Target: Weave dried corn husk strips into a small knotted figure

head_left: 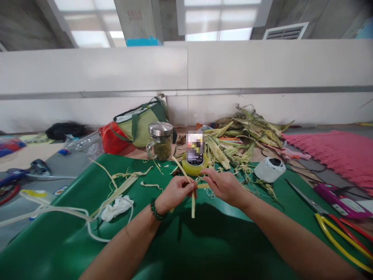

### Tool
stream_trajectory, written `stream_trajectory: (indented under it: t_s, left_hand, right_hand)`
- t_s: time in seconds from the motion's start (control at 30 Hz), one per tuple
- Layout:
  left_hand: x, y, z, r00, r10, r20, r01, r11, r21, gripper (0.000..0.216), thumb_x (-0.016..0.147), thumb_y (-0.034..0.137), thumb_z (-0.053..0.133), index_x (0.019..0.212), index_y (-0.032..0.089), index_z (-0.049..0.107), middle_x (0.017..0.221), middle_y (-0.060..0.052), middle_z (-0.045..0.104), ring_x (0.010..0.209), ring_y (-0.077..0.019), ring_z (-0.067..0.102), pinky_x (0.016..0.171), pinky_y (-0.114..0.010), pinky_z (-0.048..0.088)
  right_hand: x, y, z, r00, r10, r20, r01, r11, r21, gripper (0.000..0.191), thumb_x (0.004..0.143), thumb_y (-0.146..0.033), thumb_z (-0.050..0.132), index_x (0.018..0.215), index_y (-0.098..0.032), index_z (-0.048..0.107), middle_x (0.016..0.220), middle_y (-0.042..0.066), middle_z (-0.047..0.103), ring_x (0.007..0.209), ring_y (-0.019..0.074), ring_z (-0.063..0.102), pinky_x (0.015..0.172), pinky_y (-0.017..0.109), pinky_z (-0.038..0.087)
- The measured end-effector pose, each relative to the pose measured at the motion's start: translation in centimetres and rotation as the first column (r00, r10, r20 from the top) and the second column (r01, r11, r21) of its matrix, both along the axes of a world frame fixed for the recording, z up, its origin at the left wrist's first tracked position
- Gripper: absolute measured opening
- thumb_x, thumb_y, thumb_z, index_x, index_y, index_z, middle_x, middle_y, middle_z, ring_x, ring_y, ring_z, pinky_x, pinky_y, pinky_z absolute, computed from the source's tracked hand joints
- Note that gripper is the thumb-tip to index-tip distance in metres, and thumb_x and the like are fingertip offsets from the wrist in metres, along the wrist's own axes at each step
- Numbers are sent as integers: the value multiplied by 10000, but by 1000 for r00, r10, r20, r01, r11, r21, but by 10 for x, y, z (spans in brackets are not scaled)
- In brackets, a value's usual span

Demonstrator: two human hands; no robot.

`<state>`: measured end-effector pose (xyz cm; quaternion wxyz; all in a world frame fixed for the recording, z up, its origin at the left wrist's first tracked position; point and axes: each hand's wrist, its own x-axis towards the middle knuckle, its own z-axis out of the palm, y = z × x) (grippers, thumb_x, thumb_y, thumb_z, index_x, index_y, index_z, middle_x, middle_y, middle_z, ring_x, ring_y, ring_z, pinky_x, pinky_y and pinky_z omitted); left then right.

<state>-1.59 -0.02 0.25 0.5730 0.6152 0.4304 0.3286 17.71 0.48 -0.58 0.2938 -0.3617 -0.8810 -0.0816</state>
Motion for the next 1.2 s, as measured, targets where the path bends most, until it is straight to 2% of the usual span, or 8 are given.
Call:
stream_trajectory:
  t_s: [0.17,0.37,0.57,0.63,0.77,1.0,1.13,1.2]
  left_hand:
    - [1,1,0,1000,11,25,-9,997,-82,477,637,602,669,661,127,635,605,-34,645,584,-148,605,606,-259,481]
    - [0,2,-2,999,28,-19,-28,1000,7,434,632,561,693,617,133,628,563,-9,601,548,-137,565,571,-252,470]
    - [3,2,-7,992,-32,-123,44,995,94,369,763,471,578,604,139,613,571,-23,611,567,-146,548,567,-245,436]
    - [6,0,-9,976,-32,-217,74,979,190,307,777,360,557,575,141,627,571,-27,622,569,-146,532,562,-238,410]
    - [14,-4,-17,953,-36,-302,115,962,249,204,686,125,518,527,144,644,551,-9,622,576,-145,528,580,-233,402]
    - [23,-7,-22,990,-101,-102,104,994,24,88,630,131,620,569,136,682,541,-11,636,571,-153,563,609,-253,465]
    - [19,0,-10,984,116,136,-89,978,-190,227,669,340,705,618,121,681,607,-37,663,607,-147,606,597,-233,486]
    - [15,3,-4,934,230,275,-146,945,-294,285,698,398,690,706,114,697,668,-59,687,643,-144,627,618,-229,499]
  right_hand:
    - [0,4,-1,998,-59,-10,60,996,59,272,974,-268,346,1062,-158,579,705,36,704,508,140,611,490,241,355]
    - [4,4,0,1000,-26,12,25,999,34,271,977,-252,339,1012,-162,592,739,45,711,577,129,630,514,226,355]
    - [5,13,4,976,-197,88,205,974,-94,229,934,-325,474,914,-197,664,692,29,682,582,150,612,501,231,336]
    - [1,10,6,992,-105,66,117,969,-217,223,923,-322,504,856,-198,677,765,39,679,703,162,628,570,232,392]
    - [-11,-2,8,969,41,-244,-145,893,-425,165,855,-249,604,722,-162,646,736,22,640,707,136,601,619,217,437]
    - [-12,1,17,912,52,-407,-264,834,-485,254,841,-279,589,621,-157,627,608,4,600,581,125,563,545,222,419]
    - [11,-3,35,781,-111,-615,-22,979,-204,260,897,-346,490,812,-170,660,741,36,661,647,144,593,571,234,440]
    - [19,-12,41,800,-98,-591,43,993,-107,411,949,-370,380,688,-179,633,547,2,569,491,116,510,505,227,382]
